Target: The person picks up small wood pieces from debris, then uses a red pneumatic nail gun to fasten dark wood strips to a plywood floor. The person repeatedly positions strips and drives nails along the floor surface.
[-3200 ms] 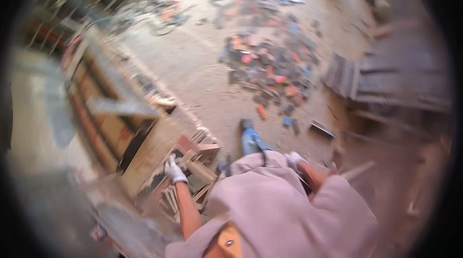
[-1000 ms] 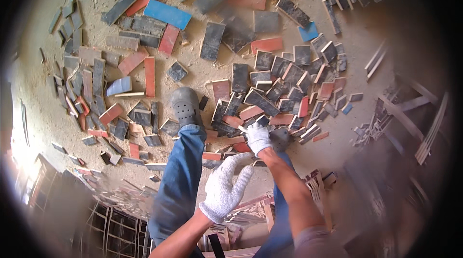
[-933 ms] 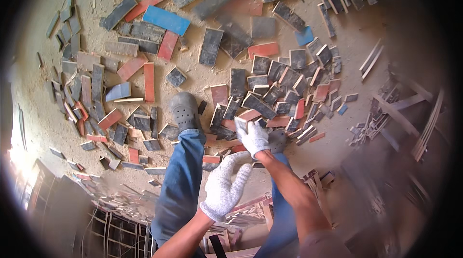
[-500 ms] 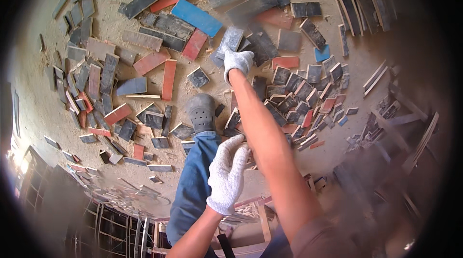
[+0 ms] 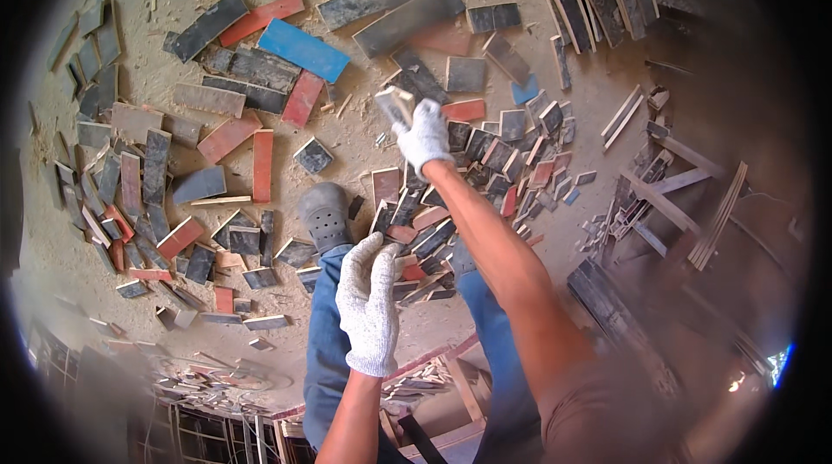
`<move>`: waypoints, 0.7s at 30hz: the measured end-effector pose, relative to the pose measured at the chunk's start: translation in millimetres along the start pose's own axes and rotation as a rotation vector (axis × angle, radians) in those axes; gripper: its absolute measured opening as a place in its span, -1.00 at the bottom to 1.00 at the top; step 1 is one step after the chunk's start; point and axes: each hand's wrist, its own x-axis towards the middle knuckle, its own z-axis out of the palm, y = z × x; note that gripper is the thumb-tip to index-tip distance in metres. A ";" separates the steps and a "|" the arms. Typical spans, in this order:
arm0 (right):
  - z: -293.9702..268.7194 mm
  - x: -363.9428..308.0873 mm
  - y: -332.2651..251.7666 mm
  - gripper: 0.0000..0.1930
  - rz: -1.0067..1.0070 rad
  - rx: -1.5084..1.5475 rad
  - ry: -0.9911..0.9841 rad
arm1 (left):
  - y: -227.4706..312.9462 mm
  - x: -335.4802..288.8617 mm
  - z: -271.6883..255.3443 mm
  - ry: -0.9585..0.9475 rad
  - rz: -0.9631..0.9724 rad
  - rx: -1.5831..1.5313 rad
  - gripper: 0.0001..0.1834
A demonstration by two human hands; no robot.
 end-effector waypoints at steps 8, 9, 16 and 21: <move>19.5 20.2 9.6 -0.18 0.094 0.008 0.184 | 3.5 -2.8 15.4 -0.131 -0.114 0.131 -0.65; 14.8 14.0 4.4 -0.17 0.076 0.040 0.154 | 7.8 -3.1 17.7 -0.107 -0.120 0.128 -0.65; -45.9 -0.6 -48.5 -0.15 -0.211 0.362 -0.121 | 8.1 1.2 13.5 0.021 -0.034 0.032 -0.58; -48.3 40.9 -109.8 -0.18 -0.417 0.163 -0.078 | 6.1 5.1 8.6 0.020 0.003 0.049 -0.55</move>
